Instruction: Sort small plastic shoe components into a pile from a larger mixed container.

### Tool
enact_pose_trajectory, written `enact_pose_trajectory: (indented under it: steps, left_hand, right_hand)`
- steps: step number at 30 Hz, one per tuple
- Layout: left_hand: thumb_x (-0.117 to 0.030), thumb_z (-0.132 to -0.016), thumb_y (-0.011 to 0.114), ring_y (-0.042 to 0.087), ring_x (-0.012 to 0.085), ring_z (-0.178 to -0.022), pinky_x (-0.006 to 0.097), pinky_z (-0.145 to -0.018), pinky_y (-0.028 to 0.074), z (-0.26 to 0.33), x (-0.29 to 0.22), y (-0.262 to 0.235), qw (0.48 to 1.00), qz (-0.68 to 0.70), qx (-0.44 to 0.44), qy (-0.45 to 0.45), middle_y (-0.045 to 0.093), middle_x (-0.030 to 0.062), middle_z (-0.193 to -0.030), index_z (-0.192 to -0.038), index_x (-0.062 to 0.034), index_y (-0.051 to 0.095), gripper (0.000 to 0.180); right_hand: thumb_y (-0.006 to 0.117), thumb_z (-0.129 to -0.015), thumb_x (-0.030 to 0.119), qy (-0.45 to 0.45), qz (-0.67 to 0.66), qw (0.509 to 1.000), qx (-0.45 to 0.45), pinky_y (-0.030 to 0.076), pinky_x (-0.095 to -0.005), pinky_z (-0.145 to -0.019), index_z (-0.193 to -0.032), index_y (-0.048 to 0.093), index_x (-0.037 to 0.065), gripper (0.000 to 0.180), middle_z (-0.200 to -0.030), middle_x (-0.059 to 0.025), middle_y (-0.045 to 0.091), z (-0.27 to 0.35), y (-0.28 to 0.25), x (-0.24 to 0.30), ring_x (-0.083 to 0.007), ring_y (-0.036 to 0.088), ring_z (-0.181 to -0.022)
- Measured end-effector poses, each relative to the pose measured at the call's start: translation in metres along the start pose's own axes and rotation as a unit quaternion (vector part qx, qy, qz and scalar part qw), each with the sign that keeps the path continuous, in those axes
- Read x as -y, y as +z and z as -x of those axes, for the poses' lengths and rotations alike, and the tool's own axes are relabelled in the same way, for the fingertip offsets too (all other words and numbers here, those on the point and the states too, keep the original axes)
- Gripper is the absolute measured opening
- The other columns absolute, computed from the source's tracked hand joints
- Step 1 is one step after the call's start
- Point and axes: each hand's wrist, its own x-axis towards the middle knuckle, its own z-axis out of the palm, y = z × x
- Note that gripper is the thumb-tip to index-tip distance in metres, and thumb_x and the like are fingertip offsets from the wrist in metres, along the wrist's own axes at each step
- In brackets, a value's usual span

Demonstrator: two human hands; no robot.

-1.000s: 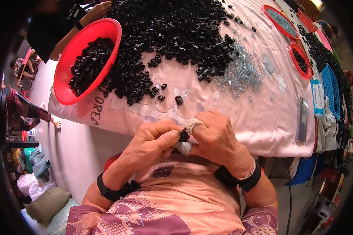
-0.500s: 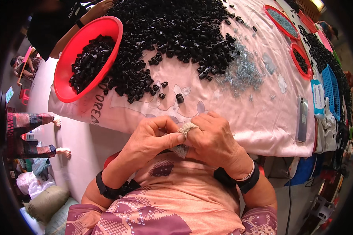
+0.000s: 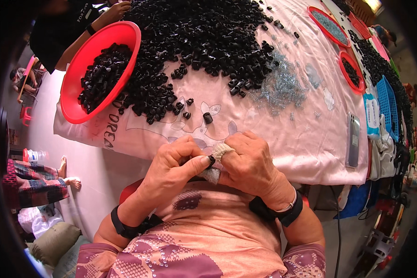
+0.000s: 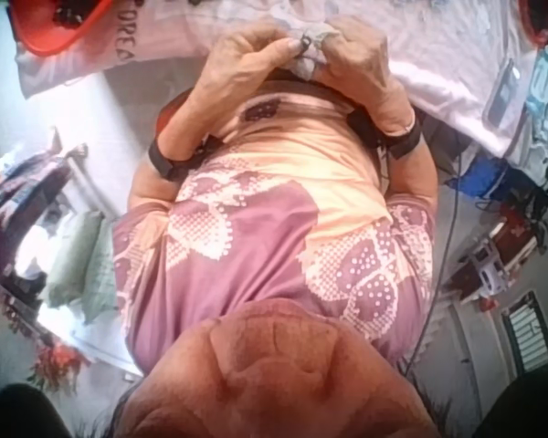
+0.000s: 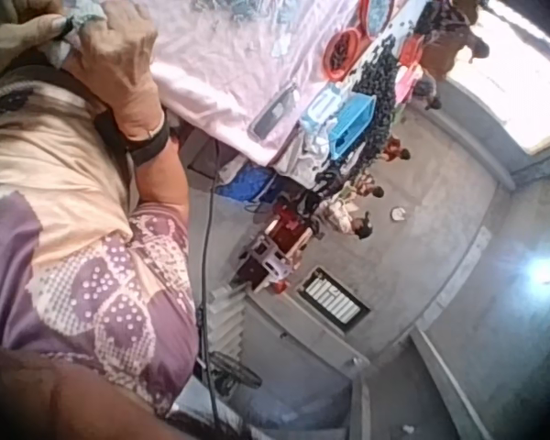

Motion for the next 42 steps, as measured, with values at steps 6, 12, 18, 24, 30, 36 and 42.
enact_pose_trajectory:
  steps: [6, 12, 18, 24, 30, 36, 42]
  left_hand:
    - [-0.011, -0.089, 0.064, 0.044, 0.0093, -0.071, 0.026, -0.062, 0.035, -0.001, -0.001, 0.005, 0.999, -0.039, -0.034, 0.004, 0.047, 0.0009, -0.076, -0.078, 0.0028, 0.063, 0.018]
    - [-0.011, -0.089, 0.064, 0.044, 0.0106, -0.071, 0.026, -0.063, 0.035, -0.002, 0.001, 0.005, 0.997, -0.045, -0.055, 0.013, 0.047, 0.0018, -0.075, -0.078, 0.0031, 0.063, 0.018]
    - [-0.011, -0.089, 0.065, 0.043, 0.0108, -0.070, 0.026, -0.062, 0.035, -0.002, 0.003, 0.006, 0.996, -0.051, -0.073, 0.022, 0.047, 0.0018, -0.077, -0.078, 0.0027, 0.064, 0.018]
    - [-0.011, -0.087, 0.065, 0.046, 0.0153, -0.068, 0.030, -0.061, 0.038, -0.004, 0.000, 0.007, 0.992, -0.085, -0.089, 0.040, 0.046, 0.0056, -0.074, -0.077, 0.0030, 0.063, 0.018]
    - [-0.011, -0.086, 0.064, 0.049, 0.0195, -0.066, 0.034, -0.060, 0.040, -0.007, 0.002, 0.006, 0.984, -0.127, -0.104, 0.066, 0.047, 0.0092, -0.072, -0.075, 0.0034, 0.062, 0.018]
    - [-0.012, -0.084, 0.064, 0.049, 0.0146, -0.066, 0.031, -0.060, 0.041, -0.004, -0.001, 0.000, 0.997, -0.050, -0.058, 0.003, 0.051, 0.0067, -0.075, -0.078, 0.0025, 0.062, 0.016]
    - [-0.012, -0.082, 0.063, 0.052, 0.0155, -0.067, 0.031, -0.061, 0.043, -0.004, -0.002, 0.001, 0.997, -0.047, -0.059, -0.033, 0.054, 0.0081, -0.077, -0.077, 0.0028, 0.062, 0.016]
  right_hand:
    - [0.074, -0.070, 0.028, -0.009, -0.008, 1.000, -0.013, 0.044, -0.0374, -0.057, -0.073, 0.055, 0.005, 0.030, -0.068, -0.0060, 0.053, 0.000, 0.005, -0.002, -0.0253, 0.056, -0.060]
    - [0.074, -0.070, 0.028, 0.005, -0.001, 1.000, 0.002, 0.044, -0.0379, -0.057, -0.072, 0.054, 0.006, 0.030, -0.068, -0.0069, 0.053, -0.001, 0.008, -0.002, -0.0266, 0.057, -0.060]
    - [0.075, -0.063, 0.024, 0.026, 0.021, 0.999, 0.008, 0.043, -0.0383, -0.058, -0.069, 0.054, 0.006, 0.028, -0.067, -0.0074, 0.054, -0.003, 0.009, -0.002, -0.0267, 0.056, -0.061]
    - [0.075, -0.058, 0.022, 0.033, 0.046, 0.998, 0.010, 0.043, -0.0379, -0.059, -0.064, 0.053, 0.007, 0.027, -0.067, -0.0074, 0.053, -0.001, 0.011, -0.001, -0.0256, 0.056, -0.061]
    - [0.076, -0.060, 0.024, 0.042, 0.054, 0.998, 0.006, 0.043, -0.0379, -0.059, -0.063, 0.052, 0.007, 0.029, -0.066, -0.0075, 0.053, -0.004, 0.011, 0.001, -0.0260, 0.056, -0.061]
    - [0.076, -0.061, 0.025, 0.054, 0.036, 0.998, 0.008, 0.043, -0.0381, -0.059, -0.063, 0.052, 0.007, 0.031, -0.066, -0.0068, 0.053, -0.004, 0.009, -0.001, -0.0265, 0.056, -0.062]
    - [0.075, -0.058, 0.021, 0.039, 0.023, 0.999, 0.014, 0.041, -0.0381, -0.057, -0.062, 0.051, 0.007, 0.029, -0.065, -0.0063, 0.051, -0.002, 0.007, -0.004, -0.0259, 0.054, -0.060]
